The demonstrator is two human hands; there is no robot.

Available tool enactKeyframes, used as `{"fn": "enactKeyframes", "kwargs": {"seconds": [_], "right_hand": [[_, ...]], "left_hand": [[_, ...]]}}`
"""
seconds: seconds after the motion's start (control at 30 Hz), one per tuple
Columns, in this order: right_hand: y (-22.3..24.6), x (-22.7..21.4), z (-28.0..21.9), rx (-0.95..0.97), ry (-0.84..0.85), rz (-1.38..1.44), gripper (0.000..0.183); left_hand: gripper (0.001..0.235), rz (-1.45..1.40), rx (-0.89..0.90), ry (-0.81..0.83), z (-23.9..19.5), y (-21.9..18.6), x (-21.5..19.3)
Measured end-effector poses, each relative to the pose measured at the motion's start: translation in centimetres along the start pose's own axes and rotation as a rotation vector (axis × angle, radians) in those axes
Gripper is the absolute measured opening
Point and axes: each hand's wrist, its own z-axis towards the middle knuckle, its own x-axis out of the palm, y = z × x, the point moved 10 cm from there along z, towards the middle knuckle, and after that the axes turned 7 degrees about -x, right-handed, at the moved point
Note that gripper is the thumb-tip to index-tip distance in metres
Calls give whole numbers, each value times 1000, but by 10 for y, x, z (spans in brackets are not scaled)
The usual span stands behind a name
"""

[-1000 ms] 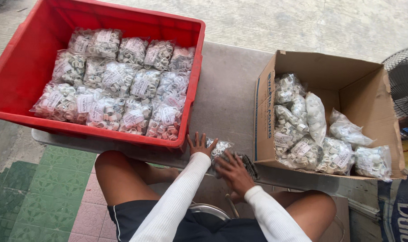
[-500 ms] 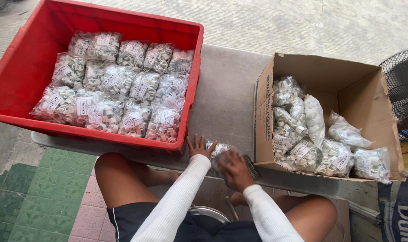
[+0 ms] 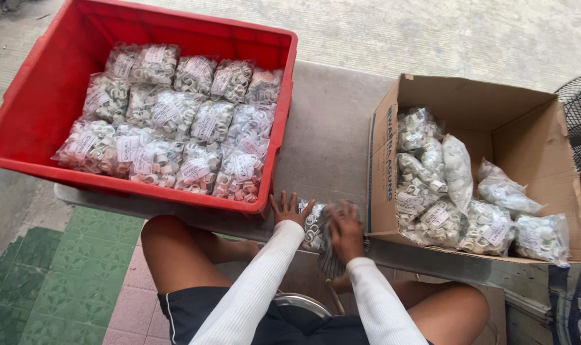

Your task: The person repeatedly wipes small plastic-wrapped packages with a cloth, transferring them from a cardboard box to a red bin. The person handles the packages one at a time, wiping each before placing it into the bin.

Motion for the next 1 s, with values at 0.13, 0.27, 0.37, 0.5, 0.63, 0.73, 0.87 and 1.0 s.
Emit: {"fn": "enactKeyframes", "kwargs": {"seconds": [0.13,0.27,0.37,0.5,0.63,0.73,0.87,1.0], "right_hand": [[12,-6,-11,144,27,-20,52],[81,-36,-27,-273,180,8,60],[65,-26,-25,-308,161,-35,50],[-22,11,-16,102,31,-7,45],[60,-16,-21,-141,44,-28,49],[89,-8,-32,-460,176,19,36],[-1,16,-13,-120,108,-79,43],[9,8,-16,145,223,-121,41]], "left_hand": [[82,26,11,17,11,-1,6],[69,50,-6,31,60,-6,43],[66,54,-9,46,0,-2,1],[65,18,-5,-4,-27,1,-23],[62,23,-2,-11,10,0,6],[80,62,12,-35,46,-7,33],[68,27,-17,-12,4,0,0],[63,14,-14,1,-31,3,-24]]}}
